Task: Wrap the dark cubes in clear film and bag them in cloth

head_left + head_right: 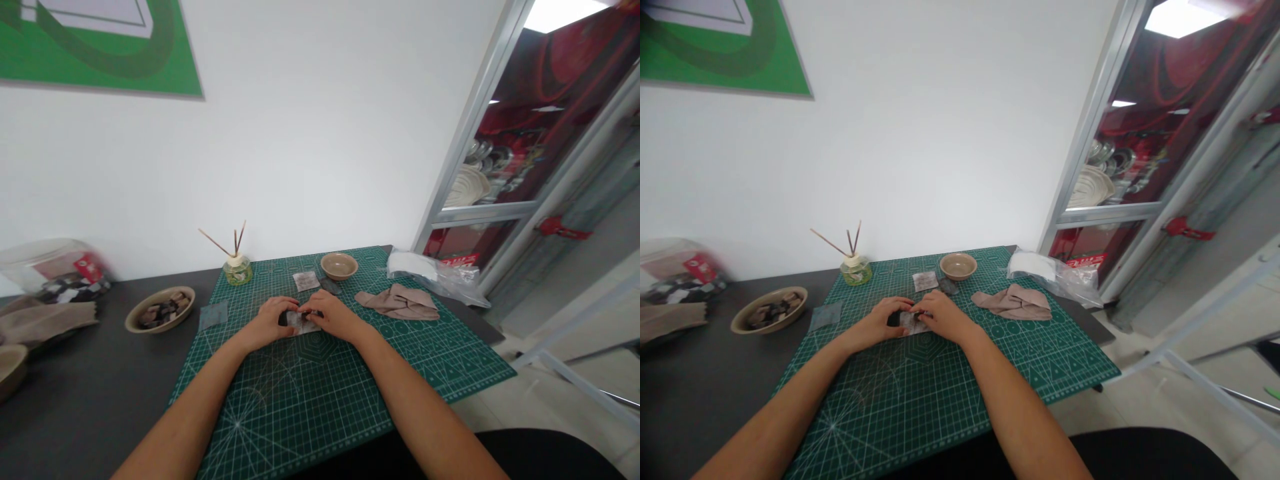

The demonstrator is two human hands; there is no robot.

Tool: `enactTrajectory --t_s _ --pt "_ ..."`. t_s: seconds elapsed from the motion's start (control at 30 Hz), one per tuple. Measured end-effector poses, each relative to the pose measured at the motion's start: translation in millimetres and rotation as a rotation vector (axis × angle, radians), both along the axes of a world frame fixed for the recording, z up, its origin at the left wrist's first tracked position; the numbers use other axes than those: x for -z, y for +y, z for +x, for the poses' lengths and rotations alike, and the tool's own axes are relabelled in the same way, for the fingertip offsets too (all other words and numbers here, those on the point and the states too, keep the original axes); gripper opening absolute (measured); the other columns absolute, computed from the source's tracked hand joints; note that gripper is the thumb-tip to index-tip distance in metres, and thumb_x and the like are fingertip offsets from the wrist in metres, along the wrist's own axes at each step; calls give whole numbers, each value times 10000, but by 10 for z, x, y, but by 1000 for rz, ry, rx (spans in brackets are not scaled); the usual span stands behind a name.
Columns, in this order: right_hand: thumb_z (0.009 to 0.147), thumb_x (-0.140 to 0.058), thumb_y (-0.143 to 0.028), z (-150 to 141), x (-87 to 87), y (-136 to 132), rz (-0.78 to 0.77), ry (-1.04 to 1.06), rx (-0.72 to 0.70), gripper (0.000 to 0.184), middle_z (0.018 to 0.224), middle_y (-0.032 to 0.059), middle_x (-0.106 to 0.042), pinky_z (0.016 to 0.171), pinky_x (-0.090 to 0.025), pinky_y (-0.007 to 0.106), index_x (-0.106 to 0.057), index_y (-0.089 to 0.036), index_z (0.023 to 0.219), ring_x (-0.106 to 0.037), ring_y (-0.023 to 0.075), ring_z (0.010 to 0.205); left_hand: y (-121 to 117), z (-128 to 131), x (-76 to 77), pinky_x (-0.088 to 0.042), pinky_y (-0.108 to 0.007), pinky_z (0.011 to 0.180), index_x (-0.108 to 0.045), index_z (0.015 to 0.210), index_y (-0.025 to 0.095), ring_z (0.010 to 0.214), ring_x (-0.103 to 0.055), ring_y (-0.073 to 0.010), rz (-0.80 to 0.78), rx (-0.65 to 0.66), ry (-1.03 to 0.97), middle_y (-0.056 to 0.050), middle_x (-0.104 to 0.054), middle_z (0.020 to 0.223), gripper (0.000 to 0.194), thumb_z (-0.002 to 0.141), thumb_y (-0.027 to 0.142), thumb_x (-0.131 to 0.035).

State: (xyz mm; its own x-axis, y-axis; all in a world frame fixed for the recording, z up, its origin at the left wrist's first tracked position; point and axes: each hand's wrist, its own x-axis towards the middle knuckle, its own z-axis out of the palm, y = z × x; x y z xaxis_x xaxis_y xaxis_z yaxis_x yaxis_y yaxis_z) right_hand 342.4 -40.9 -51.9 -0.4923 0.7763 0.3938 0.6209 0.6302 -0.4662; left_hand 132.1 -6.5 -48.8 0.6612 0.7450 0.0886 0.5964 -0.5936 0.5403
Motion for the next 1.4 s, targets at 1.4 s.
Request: enactTrajectory --t_s 1.4 --pt "756 -648 -34 17 -57 -40 -65 29 68 164 842 37 -674 801 -439 305 -685 -167 845 -568 179 887 -9 0 -12 -311 -447 1088 -643 1085 250 1243 -472 -278 -4 7 -14 -46 -587 1287 395 695 252 -709"
